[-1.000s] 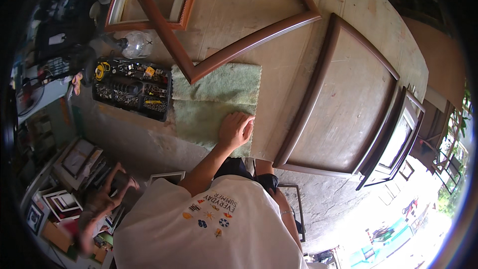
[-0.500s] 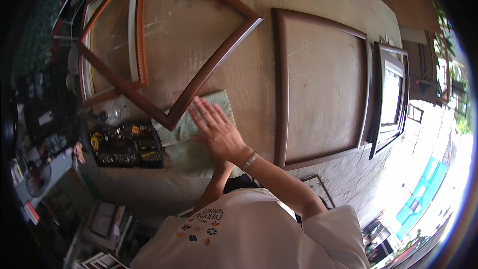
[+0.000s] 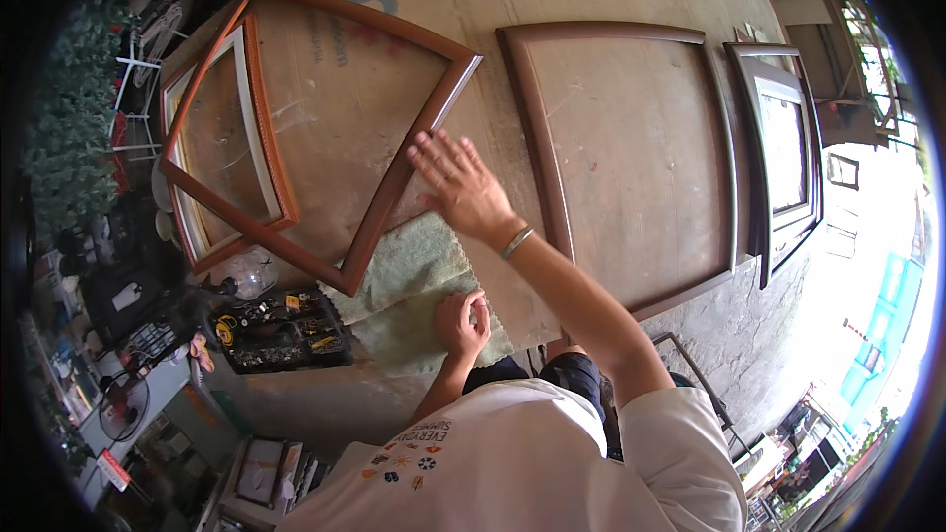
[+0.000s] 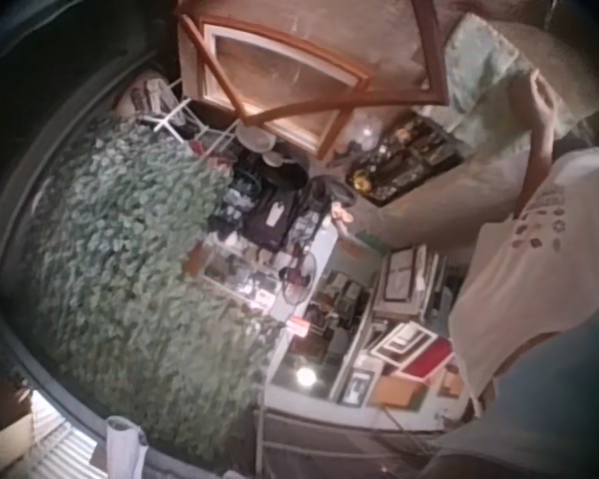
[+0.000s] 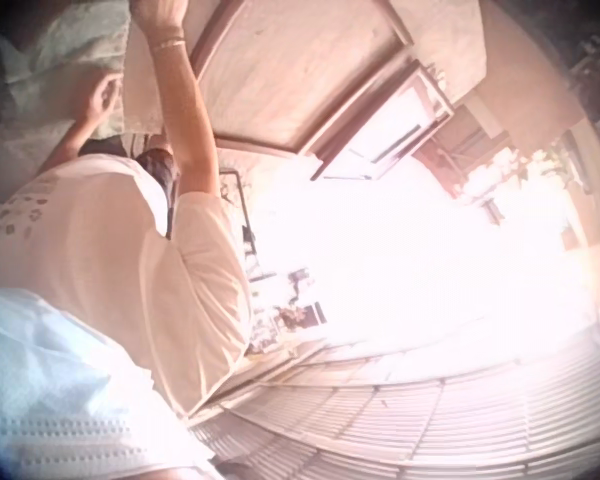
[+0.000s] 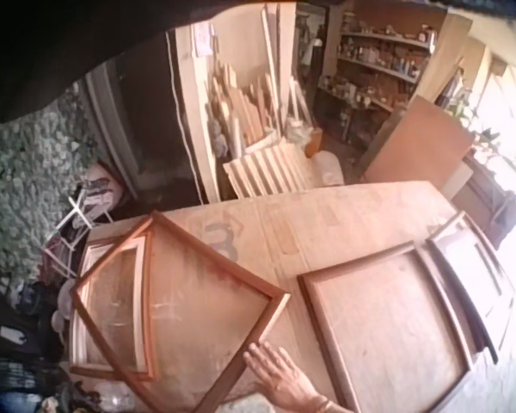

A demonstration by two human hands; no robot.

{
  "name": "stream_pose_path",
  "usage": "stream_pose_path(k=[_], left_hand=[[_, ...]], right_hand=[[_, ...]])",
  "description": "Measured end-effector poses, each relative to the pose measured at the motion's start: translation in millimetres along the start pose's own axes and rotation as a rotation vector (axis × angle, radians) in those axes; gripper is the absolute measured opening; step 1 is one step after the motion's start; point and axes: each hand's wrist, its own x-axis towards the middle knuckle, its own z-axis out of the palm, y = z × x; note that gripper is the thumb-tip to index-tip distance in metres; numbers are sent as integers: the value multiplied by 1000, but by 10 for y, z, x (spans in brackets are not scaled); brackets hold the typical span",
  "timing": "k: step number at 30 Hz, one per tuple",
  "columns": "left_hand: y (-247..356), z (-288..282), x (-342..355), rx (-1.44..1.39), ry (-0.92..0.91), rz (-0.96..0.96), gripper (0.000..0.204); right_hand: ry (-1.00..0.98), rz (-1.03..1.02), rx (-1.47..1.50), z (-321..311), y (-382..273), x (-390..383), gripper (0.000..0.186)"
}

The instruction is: The person uses a spray gun to apply a reddish-brown finish to wooden frames. They move the frames between a stand and a workbench, flip them to coat both sides, and handle them by hand during the process.

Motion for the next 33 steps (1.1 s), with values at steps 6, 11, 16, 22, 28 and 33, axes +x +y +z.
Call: stream_pose_path(k=[6,11,16,22,28,33], left_hand=[[-44,-920,314,-35,510,-77,27],[-488,-1527,763,-173,722,-498,45],[-719,-1515,946,-758,734,-710,55],[-830,-1800,1292,-967,692,-906,41],[-668,-1915,1359,-763,754,-908,48],[-131,-1885,1095,-755,768,-740,55]], right_hand=[[368,194,-117,-171,678,608,63],[232,253,-2,-360,750,1417,65],[81,282,-166,-204,878,1724,55],[90,340,59,-420,983,1879,45],[-120,250,105,-967,1034,1882,45],[228,421,458,-1595,675,1036,57]])
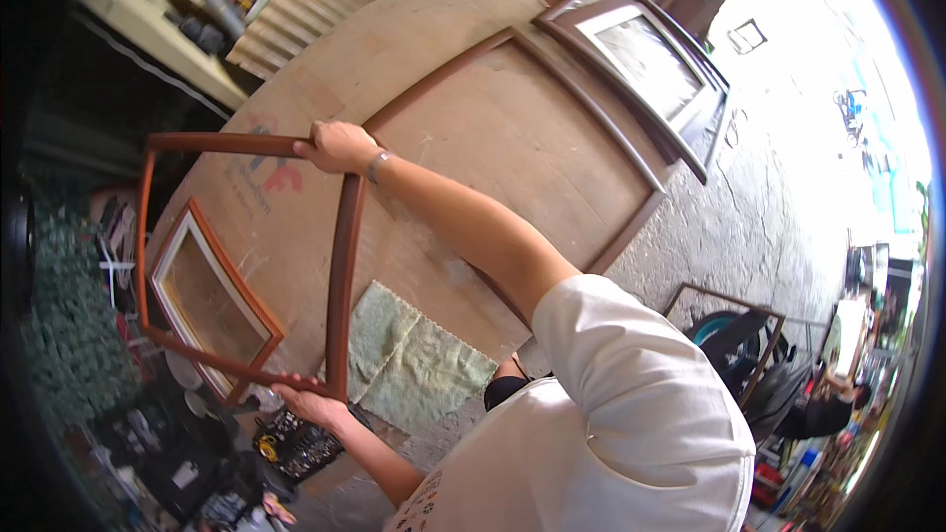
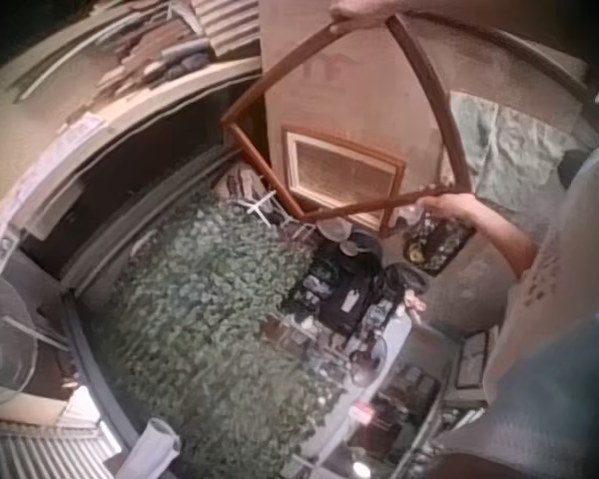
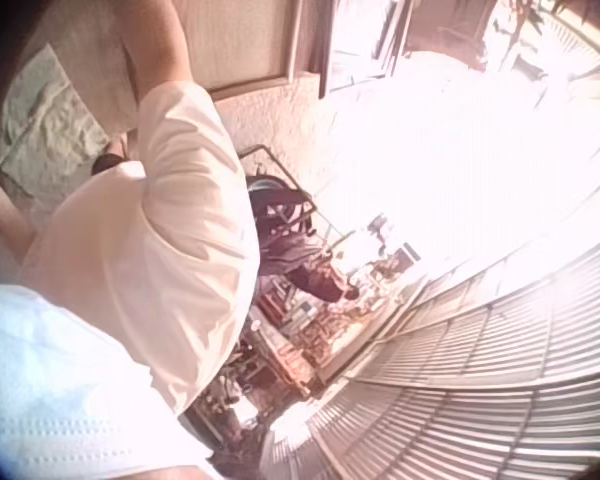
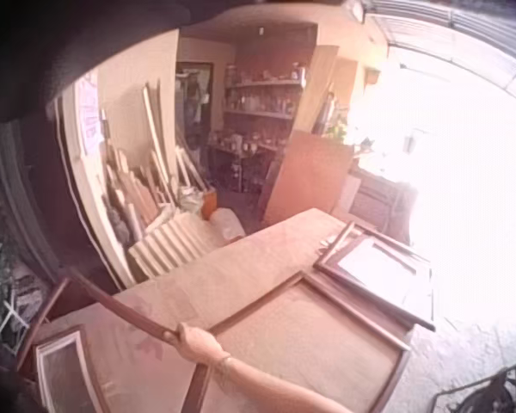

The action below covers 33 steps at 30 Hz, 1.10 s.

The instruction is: The person uses a spray gun to apply a reddish-brown finish to wooden frames. They move the frames between a stand and a workbench, flip them to coat both sides, and handle them by hand during the process.

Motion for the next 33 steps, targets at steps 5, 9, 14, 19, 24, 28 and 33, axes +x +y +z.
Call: stream_pose_path(k=[5,9,14,19,24,28,33], left_hand=[[-27,-200,-355,-17,-103,47,62],[85,48,-572,-25,-297,-38,62],[-121,600,-1221,-36,-584,-118,62],[-487,1415,-2564,-97,-1063,-197,59],[-660,2113,-4418,-79,-1324,-257,59],[-867,2609,-5770,-182,-1694,-378,53],[-1156,2978,-7147,57,-1960,288,47]], right_hand=[[-205,71,515,-1141,412,-1568,56],[-82,153,846,-1559,707,-2750,49],[314,302,1084,-2109,1303,-4251,53],[481,152,1179,-3094,1933,-5840,78],[858,115,1090,-3897,2200,-7315,68],[938,-146,1204,-4283,2476,-8581,60],[1240,-179,1001,-4424,2136,-9452,54]])
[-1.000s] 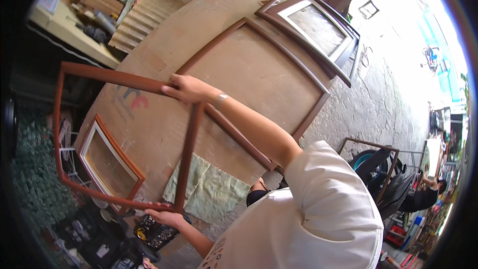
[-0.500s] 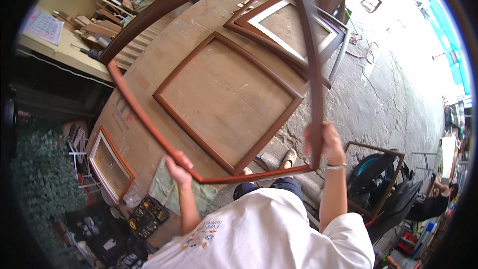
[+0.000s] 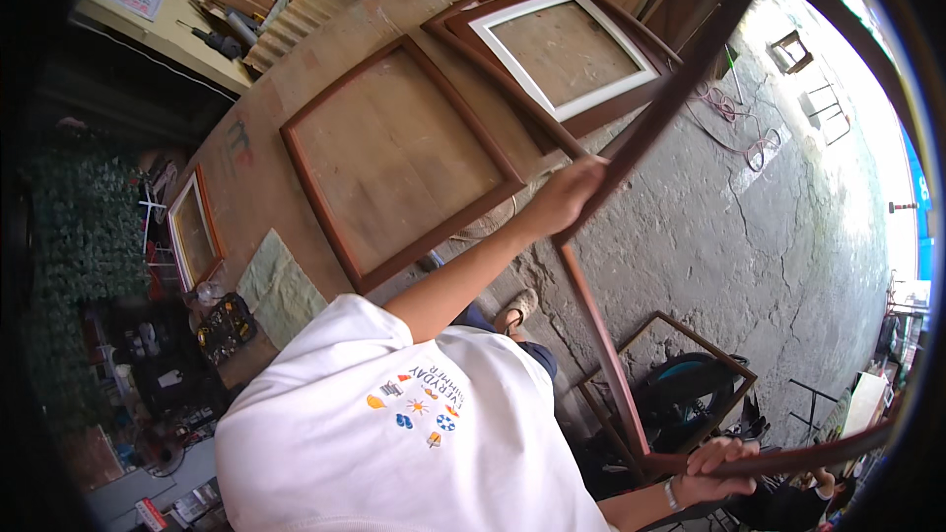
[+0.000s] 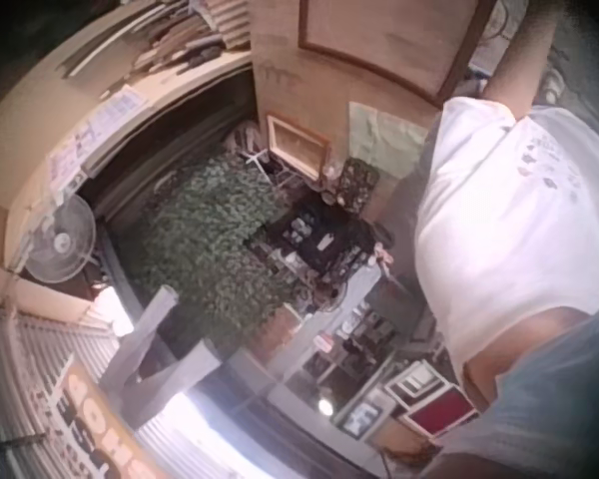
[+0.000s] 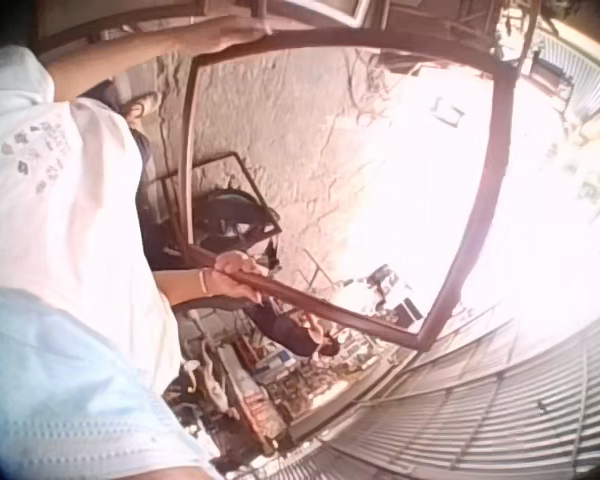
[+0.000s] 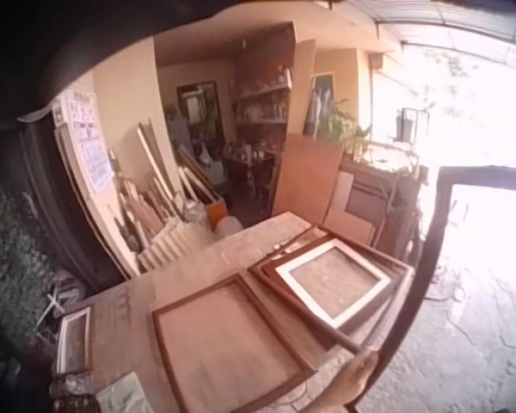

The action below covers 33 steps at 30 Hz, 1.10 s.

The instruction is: The person uses a spray gun to apply a reddish-brown finish to wooden frames. They move the frames between a stand and a workbench, flip them to coat both sides, and handle them by hand during the process.

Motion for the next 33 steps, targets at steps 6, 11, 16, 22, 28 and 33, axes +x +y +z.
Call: stream_pose_path(k=[6,11,16,22,28,33], left_hand=[[-859,554,-231,45,-306,-309,38],[-1666,557,-871,73,-398,-731,34],[-1889,527,-708,225,-565,-724,38],[-2030,363,-419,231,-520,-778,42],[-2047,523,53,317,-614,-833,42],[-2251,1121,556,332,-696,-891,43]], right_hand=[[216,37,-220,-272,-322,-246,61],[570,165,-662,-546,224,95,41],[652,363,-1188,-628,916,444,39],[601,746,-1330,-1446,1472,352,51],[651,982,-1125,-2046,1917,186,60],[689,1031,-1042,-2396,2131,468,64]])
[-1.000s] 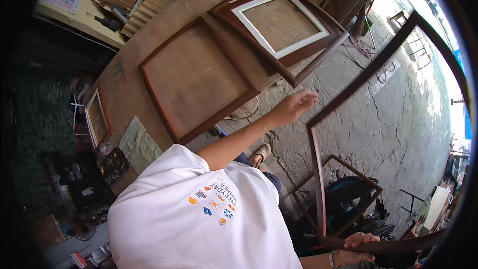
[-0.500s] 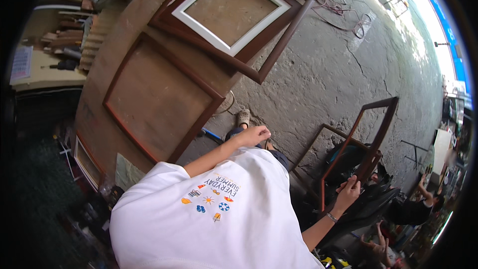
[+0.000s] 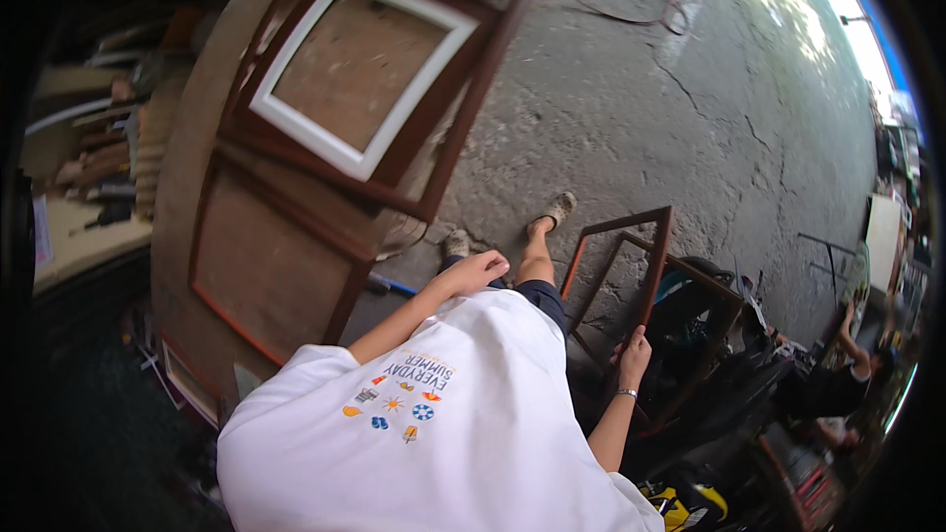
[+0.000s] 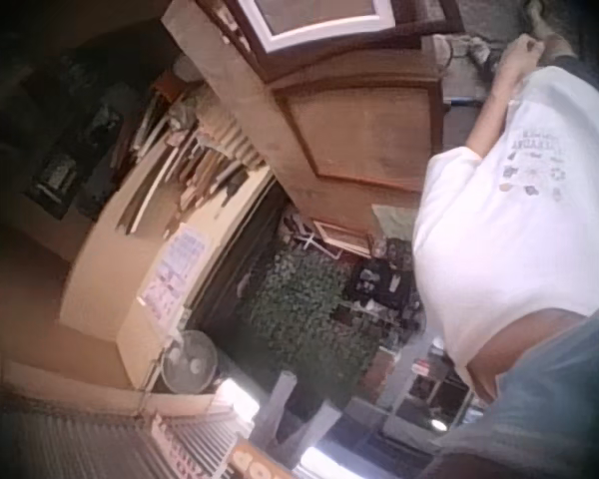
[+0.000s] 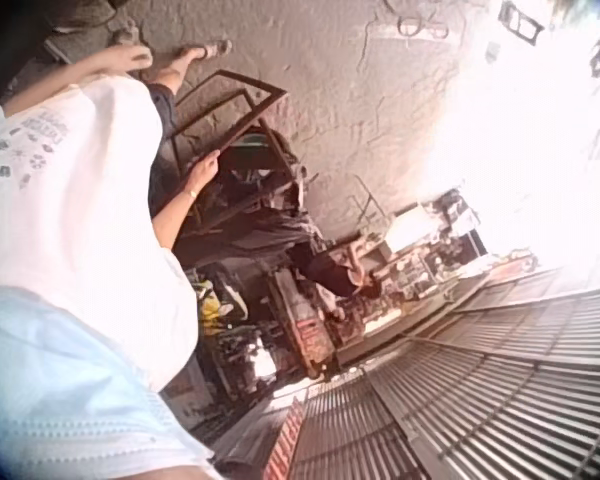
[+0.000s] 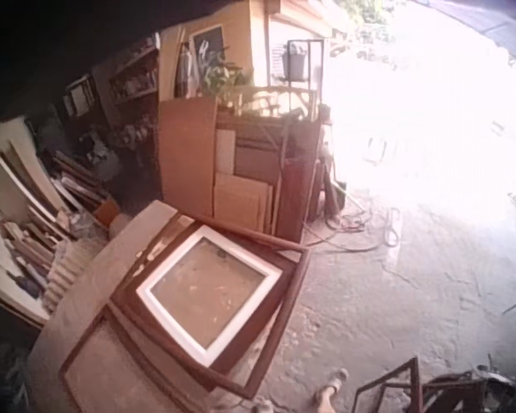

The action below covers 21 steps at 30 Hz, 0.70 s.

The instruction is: The person uses a spray gun to apply a reddish-brown finish to wooden frames. They move the frames between a stand and a workbench, flip them to coat both sides, and handle them by hand during the process.

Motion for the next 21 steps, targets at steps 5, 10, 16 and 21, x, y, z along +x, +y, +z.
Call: stream_pose_path(k=[5,10,16,21], left_hand=[[737,128,1042,16,14,-15,43],[1579,118,2347,-25,18,-84,39],[2967,-144,3771,-159,57,-125,40],[4230,-336,5413,-339,174,9,48]], right_hand=[[26,-79,36,-65,-489,836,60],[14,-203,140,-518,-1623,1728,50],[-19,-438,286,-1566,-3210,2497,41],[-4,-647,447,-2618,-4392,3456,50]])
